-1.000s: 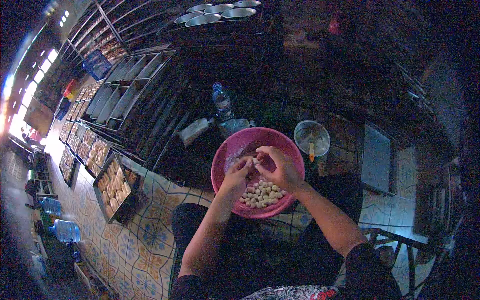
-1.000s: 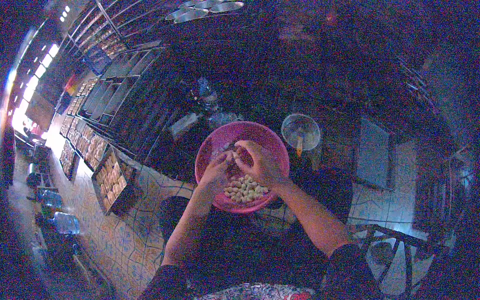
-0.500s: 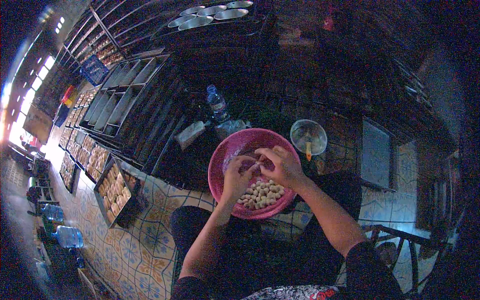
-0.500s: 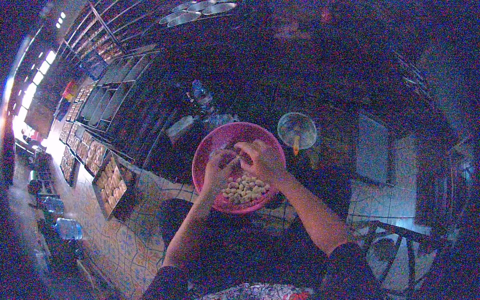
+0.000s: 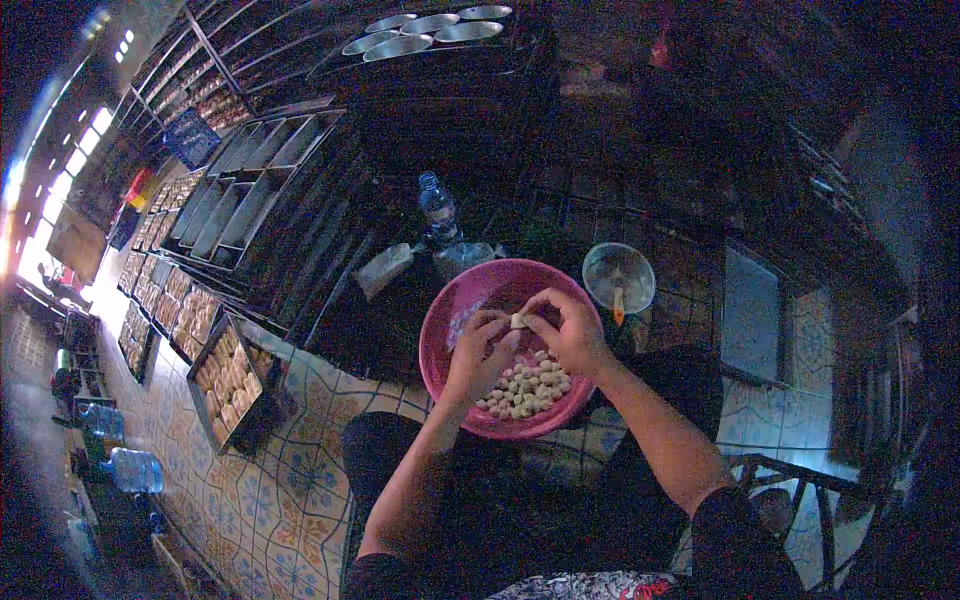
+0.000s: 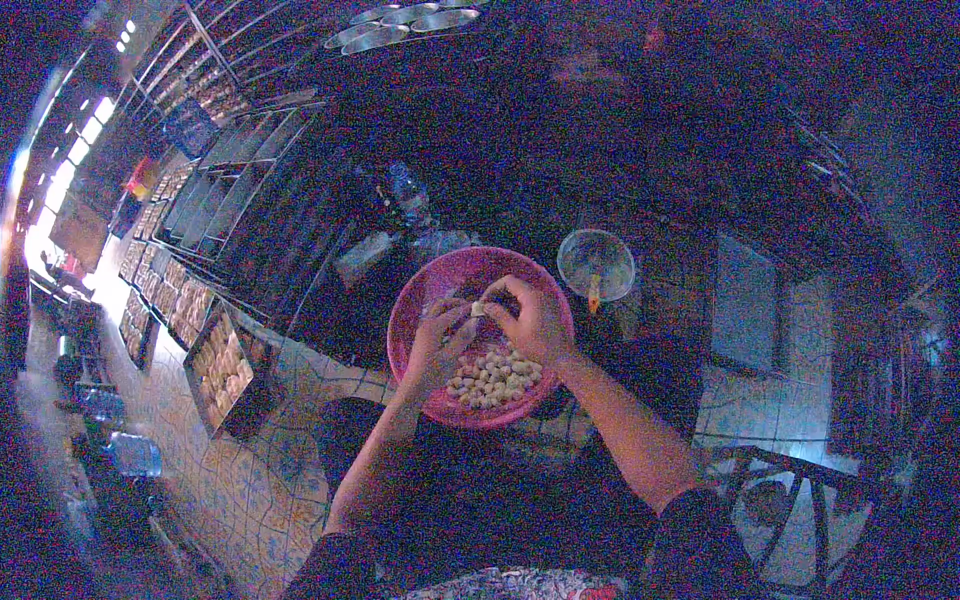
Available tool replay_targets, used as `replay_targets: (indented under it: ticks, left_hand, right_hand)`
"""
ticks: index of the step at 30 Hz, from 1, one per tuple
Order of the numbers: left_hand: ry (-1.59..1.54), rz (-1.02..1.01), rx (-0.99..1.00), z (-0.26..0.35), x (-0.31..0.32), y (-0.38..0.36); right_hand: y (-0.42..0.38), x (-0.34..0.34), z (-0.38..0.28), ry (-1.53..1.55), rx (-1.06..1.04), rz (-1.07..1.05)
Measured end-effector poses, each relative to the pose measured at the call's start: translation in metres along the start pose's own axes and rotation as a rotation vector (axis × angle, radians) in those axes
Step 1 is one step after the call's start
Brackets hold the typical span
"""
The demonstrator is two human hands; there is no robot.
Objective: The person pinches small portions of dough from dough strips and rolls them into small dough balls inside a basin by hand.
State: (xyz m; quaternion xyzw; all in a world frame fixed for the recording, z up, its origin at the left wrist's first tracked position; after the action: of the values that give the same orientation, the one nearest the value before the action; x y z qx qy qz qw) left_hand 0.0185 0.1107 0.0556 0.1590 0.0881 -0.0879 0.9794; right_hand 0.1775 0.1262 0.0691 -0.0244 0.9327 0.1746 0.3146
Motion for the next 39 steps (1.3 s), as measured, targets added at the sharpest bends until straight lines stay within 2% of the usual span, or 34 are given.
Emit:
replay_targets:
  ticks: [3, 5, 9, 10, 13, 14, 15, 16, 18, 19, 21, 22, 24, 25, 26, 27, 30, 34, 36, 39]
  left_hand:
    - [0.151, 0.027, -0.010, -0.006, -0.004, 0.000]
    - [0.167, 0.036, -0.011, -0.008, -0.005, -0.001]
    - [0.122, 0.005, -0.043, -0.029, -0.002, 0.000]
    - [0.121, 0.000, -0.043, -0.030, -0.001, -0.001]
    - [-0.032, -0.033, -0.103, -0.039, 0.004, -0.003]
    - [-0.218, -0.013, -0.231, -0.051, 0.006, -0.006]
    - [-0.405, 0.008, -0.357, -0.063, 0.009, -0.011]
    - [-0.403, 0.006, -0.358, -0.063, 0.009, -0.012]
    - [-0.714, 0.024, -0.488, -0.069, 0.017, -0.016]
    - [-0.711, 0.020, -0.487, -0.065, 0.020, -0.014]
    - [-0.518, 0.147, -0.426, -0.057, 0.008, -0.009]
    - [-0.517, 0.148, -0.426, -0.055, 0.008, -0.007]
    - [-0.182, 0.051, -0.273, -0.033, 0.003, -0.001]
    - [-0.183, 0.054, -0.275, -0.031, 0.001, 0.000]
    - [-0.158, 0.023, -0.181, -0.019, 0.002, 0.003]
    - [-0.135, -0.008, -0.089, -0.010, 0.003, 0.004]
    - [-0.081, -0.017, -0.026, -0.008, 0.003, 0.003]
    - [-0.036, 0.022, -0.156, -0.030, -0.004, 0.000]
    - [-0.197, 0.160, -0.245, -0.047, -0.014, -0.004]
    - [-0.169, 0.152, -0.267, -0.042, -0.021, -0.004]
  right_hand:
    - [-0.001, 0.009, 0.001, 0.028, -0.004, -0.061]
    - [0.000, 0.010, -0.001, -0.058, 0.005, -0.083]
    - [0.003, 0.004, -0.011, 0.030, 0.014, -0.097]
    - [0.004, 0.002, -0.021, 0.002, -0.064, -0.121]
    - [0.003, 0.001, -0.028, -0.084, -0.230, -0.184]
    - [-0.001, 0.004, -0.032, -0.142, -0.321, -0.223]
    - [-0.002, 0.003, -0.032, -0.141, -0.319, -0.222]
    - [-0.003, 0.003, -0.035, -0.143, -0.338, -0.214]
    - [-0.004, 0.003, -0.039, -0.147, -0.356, -0.200]
    - [-0.004, 0.000, -0.041, -0.181, -0.344, -0.141]
    - [-0.005, -0.006, -0.044, -0.213, -0.331, -0.081]
    - [-0.005, -0.009, -0.041, -0.271, -0.293, -0.075]
    - [-0.007, -0.007, -0.039, -0.328, -0.257, -0.072]
    - [-0.006, -0.006, -0.030, -0.333, -0.178, -0.050]
    - [-0.006, -0.005, -0.021, -0.339, -0.099, -0.028]
    - [-0.005, -0.002, -0.018, -0.340, -0.100, -0.032]
    - [-0.006, 0.004, -0.009, -0.313, -0.057, -0.035]
    - [-0.004, 0.020, -0.016, -0.235, -0.077, -0.130]
    - [-0.004, 0.028, -0.018, -0.202, -0.096, -0.167]
    - [-0.005, 0.037, -0.028, -0.071, -0.187, -0.191]
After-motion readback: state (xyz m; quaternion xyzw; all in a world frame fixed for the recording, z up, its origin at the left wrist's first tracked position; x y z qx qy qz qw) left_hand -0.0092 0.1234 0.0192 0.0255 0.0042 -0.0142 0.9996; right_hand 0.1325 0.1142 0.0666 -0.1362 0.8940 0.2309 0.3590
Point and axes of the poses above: each hand's wrist, its own y-axis towards the middle knuckle, its own x-axis out of the palm, z = x × y, the point moved 10 cm from there along y, towards the middle knuckle, and after that the axes turned 15 degrees about -y, right-handed, at the moved point
